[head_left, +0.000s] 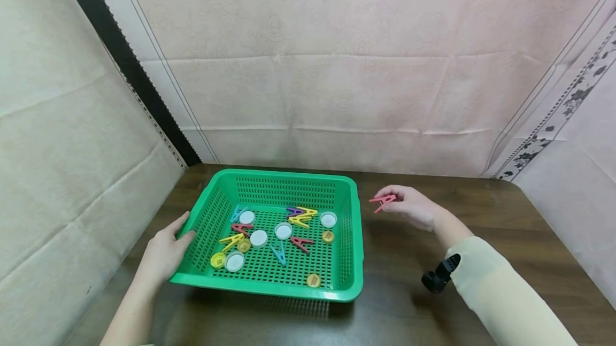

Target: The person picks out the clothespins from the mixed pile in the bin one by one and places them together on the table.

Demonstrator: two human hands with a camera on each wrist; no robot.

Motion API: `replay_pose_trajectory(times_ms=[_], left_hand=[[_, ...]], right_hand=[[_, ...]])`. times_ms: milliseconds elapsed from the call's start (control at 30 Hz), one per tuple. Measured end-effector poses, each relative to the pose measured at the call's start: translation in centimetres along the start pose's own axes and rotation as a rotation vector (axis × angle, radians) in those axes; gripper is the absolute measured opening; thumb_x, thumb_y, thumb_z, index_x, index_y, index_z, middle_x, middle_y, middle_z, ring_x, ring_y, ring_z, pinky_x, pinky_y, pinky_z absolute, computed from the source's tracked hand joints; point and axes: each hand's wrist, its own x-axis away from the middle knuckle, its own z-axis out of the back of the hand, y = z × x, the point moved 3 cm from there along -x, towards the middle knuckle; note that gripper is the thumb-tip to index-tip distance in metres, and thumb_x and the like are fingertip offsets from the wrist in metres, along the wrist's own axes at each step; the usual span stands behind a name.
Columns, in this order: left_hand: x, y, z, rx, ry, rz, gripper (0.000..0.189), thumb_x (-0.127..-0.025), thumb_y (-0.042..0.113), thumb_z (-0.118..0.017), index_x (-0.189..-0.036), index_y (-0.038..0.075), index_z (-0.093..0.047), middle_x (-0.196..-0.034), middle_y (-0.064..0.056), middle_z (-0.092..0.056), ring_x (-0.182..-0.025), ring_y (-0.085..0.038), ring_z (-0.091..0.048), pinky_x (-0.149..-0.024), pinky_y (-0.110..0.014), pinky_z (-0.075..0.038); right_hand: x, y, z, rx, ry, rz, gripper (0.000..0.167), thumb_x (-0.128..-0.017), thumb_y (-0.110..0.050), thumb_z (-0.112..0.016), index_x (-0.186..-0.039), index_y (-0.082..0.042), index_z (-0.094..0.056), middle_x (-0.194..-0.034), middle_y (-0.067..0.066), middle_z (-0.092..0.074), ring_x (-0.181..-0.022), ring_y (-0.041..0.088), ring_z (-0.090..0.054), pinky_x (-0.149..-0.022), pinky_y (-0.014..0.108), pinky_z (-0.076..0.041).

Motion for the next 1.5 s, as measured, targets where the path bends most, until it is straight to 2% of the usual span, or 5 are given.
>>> replay_pose_trajectory(times_ms=[133, 400, 800, 1233, 1500], left_hand=[[0.0, -0.2, -0.1, 0.003, -0.001, 0.006, 0.062, -0.098, 0.04, -0.04, -0.15, 0.01, -0.022, -0.13, -0.029, -0.046, -0.058, -0.021, -0.049, -0.054, -0.034, -0.038], [-0.1, -0.4, -0.2, 0.014, -0.003, 0.018, 0.063, -0.098, 0.041, -0.04, -0.15, 0.011, -0.022, -0.119, -0.027, -0.053, -0.054, -0.021, -0.049, -0.052, -0.035, -0.039], [-0.2, -0.3, 0.0, 0.01, 0.002, 0.017, 0.063, -0.098, 0.042, -0.04, -0.15, 0.011, -0.021, -0.124, -0.028, -0.051, -0.057, -0.02, -0.051, -0.054, -0.034, -0.039], [-0.2, -0.4, -0.1, -0.001, 0.008, 0.013, 0.063, -0.098, 0.042, -0.04, -0.15, 0.011, -0.022, -0.12, -0.027, -0.053, -0.057, -0.02, -0.05, -0.054, -0.034, -0.039], [-0.2, -0.3, -0.1, 0.003, 0.002, 0.014, 0.063, -0.098, 0.041, -0.041, -0.15, 0.011, -0.023, -0.119, -0.026, -0.053, -0.056, -0.021, -0.05, -0.054, -0.034, -0.039]], right_hand=[[1.1, 2.3, 0.9, -0.065, -0.009, -0.032, 0.034, -0.092, -0.005, -0.057, -0.12, 0.01, -0.048, -0.111, 0.009, -0.062, -0.1, 0.027, -0.059, -0.086, 0.037, -0.045], [2.2, 6.1, 1.8, -0.048, 0.009, -0.14, 0.028, -0.09, -0.008, -0.06, -0.115, 0.003, -0.051, -0.112, 0.023, -0.061, -0.092, 0.027, -0.058, -0.073, 0.034, -0.045], [2.4, 7.3, 2.2, -0.036, -0.024, -0.175, 0.031, -0.09, -0.008, -0.061, -0.117, 0.005, -0.053, -0.102, 0.013, -0.062, -0.086, 0.023, -0.056, -0.071, 0.032, -0.046], [1.7, 6.7, 2.4, 0.24, -0.08, -0.241, 0.035, -0.086, -0.014, -0.067, -0.118, -0.002, -0.059, -0.092, 0.011, -0.057, -0.071, 0.021, -0.049, -0.061, 0.032, -0.044], [1.6, 6.8, 2.6, 0.398, 0.047, -0.173, 0.047, -0.084, -0.019, -0.07, -0.123, 0.001, -0.053, -0.103, 0.01, -0.057, -0.088, 0.023, -0.053, -0.076, 0.035, -0.045]])
